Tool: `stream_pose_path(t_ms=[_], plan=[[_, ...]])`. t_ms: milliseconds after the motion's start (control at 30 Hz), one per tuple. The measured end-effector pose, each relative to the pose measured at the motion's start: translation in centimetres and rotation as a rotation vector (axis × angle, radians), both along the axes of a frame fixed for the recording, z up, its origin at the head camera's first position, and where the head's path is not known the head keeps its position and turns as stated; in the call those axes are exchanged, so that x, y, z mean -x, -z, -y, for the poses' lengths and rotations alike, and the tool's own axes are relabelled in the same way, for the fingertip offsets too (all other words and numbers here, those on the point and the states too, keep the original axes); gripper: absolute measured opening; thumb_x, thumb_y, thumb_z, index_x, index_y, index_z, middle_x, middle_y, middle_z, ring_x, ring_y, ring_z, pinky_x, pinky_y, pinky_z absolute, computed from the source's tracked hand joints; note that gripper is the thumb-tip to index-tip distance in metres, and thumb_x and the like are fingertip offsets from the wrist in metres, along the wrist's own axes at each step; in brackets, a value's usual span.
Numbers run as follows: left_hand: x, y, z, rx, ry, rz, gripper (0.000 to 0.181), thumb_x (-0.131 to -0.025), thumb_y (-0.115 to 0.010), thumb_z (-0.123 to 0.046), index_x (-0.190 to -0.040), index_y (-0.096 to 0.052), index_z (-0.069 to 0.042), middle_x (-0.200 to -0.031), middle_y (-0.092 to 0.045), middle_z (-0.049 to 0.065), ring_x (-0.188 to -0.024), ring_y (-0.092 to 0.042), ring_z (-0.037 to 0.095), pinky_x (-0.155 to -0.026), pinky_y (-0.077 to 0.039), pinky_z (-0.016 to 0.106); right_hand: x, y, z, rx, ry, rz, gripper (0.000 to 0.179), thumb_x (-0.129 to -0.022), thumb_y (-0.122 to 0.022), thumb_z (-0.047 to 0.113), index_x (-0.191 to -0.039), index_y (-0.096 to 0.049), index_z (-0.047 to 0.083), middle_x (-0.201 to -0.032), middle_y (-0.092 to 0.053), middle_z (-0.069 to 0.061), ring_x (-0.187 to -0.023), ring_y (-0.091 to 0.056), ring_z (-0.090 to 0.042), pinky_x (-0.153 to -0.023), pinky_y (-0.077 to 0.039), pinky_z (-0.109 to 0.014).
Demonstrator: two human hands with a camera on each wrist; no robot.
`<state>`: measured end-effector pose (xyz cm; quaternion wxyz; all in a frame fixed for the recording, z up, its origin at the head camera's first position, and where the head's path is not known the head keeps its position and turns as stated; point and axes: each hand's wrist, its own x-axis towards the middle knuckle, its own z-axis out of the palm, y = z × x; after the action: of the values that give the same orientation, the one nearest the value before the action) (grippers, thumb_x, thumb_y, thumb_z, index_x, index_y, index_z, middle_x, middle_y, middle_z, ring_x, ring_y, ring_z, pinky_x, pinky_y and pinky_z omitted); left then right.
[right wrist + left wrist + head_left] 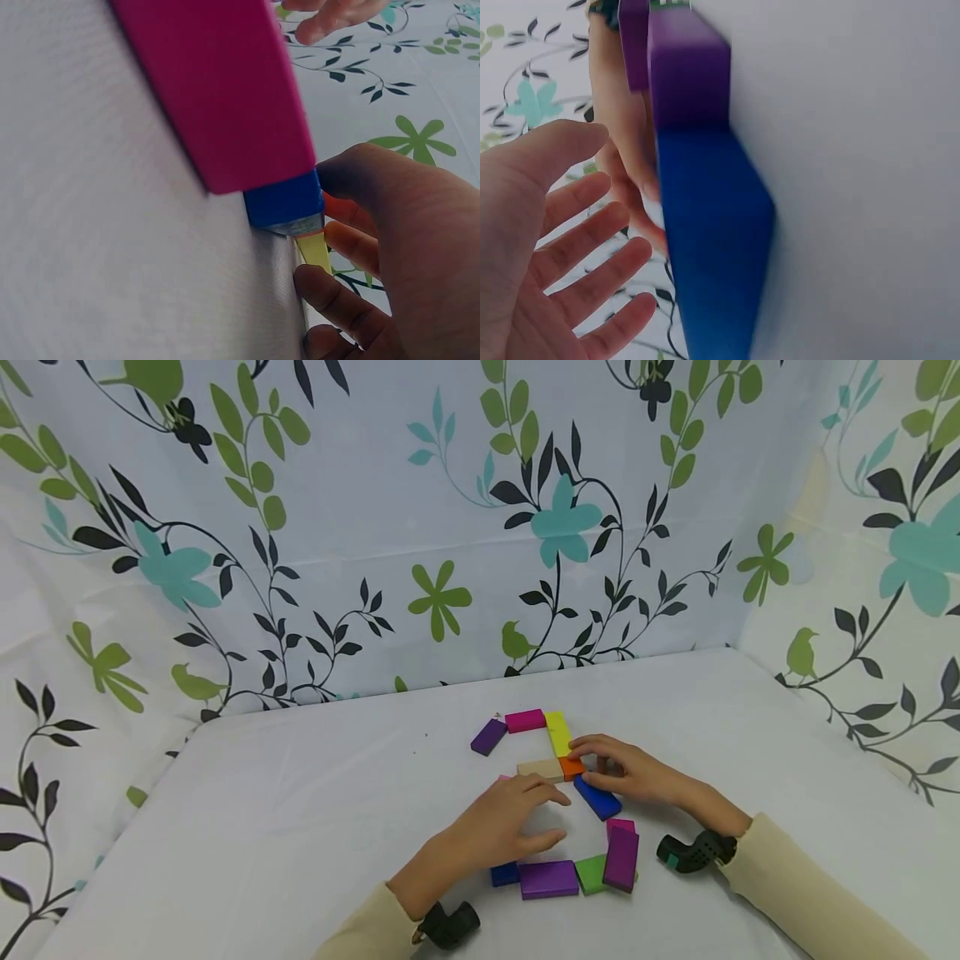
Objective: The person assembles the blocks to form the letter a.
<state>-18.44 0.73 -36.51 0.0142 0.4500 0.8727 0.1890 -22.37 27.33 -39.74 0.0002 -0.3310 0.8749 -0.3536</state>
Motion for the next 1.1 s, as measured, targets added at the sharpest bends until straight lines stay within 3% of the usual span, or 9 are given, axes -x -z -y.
stream_pose_path(t_ms=[200,400,833,1100], plan=[[1.4,0.1,1.7,-0.071,-0.101,0.025,0.033,-0.094,-0.065,-0.034,-0.123,-0.064,-0.017,-0.125,-0.061,0.000,-0.116,-0.056,0.018,-0.101,-0.045,0.044,0.1,0.1,0.0,0.009,0.002,0.014,0.032,-0.096,-0.061,0.014,-0.127,-0.059,0.005,-0.137,-0.050,-0.022,-0.087,-0.053,-0.012,-0.075,-0.050,-0.022],[2.4,0.4,3.1,-0.102,-0.152,0.067,0.032,-0.095,-0.065,-0.031,-0.121,-0.064,-0.014,-0.123,-0.061,0.004,-0.111,-0.057,0.021,-0.098,-0.047,0.046,-0.1,0.1,0.1,0.015,0.021,0.038,0.034,-0.096,-0.062,0.017,-0.129,-0.059,0.007,-0.139,-0.050,-0.020,-0.088,-0.053,-0.012,-0.073,-0.050,-0.022],[3.1,1.1,4.1,-0.127,-0.179,0.122,0.022,-0.095,-0.064,-0.024,-0.114,-0.068,-0.014,-0.116,-0.061,0.002,-0.114,-0.056,0.021,-0.101,-0.044,0.050,-0.1,-0.1,0.1,0.015,0.011,0.022,0.033,-0.096,-0.062,0.014,-0.128,-0.060,0.006,-0.138,-0.050,-0.021,-0.088,-0.052,-0.013,-0.073,-0.049,-0.022],[3.5,1.5,4.2,-0.149,-0.156,0.133,0.022,-0.094,-0.066,-0.022,-0.114,-0.067,-0.012,-0.116,-0.059,0.002,-0.112,-0.057,0.019,-0.100,-0.048,0.038,0.1,0.2,-0.2,0.042,0.016,-0.007,0.030,-0.095,-0.063,0.013,-0.125,-0.062,0.009,-0.135,-0.054,-0.018,-0.088,-0.054,-0.012,-0.074,-0.050,-0.021]])
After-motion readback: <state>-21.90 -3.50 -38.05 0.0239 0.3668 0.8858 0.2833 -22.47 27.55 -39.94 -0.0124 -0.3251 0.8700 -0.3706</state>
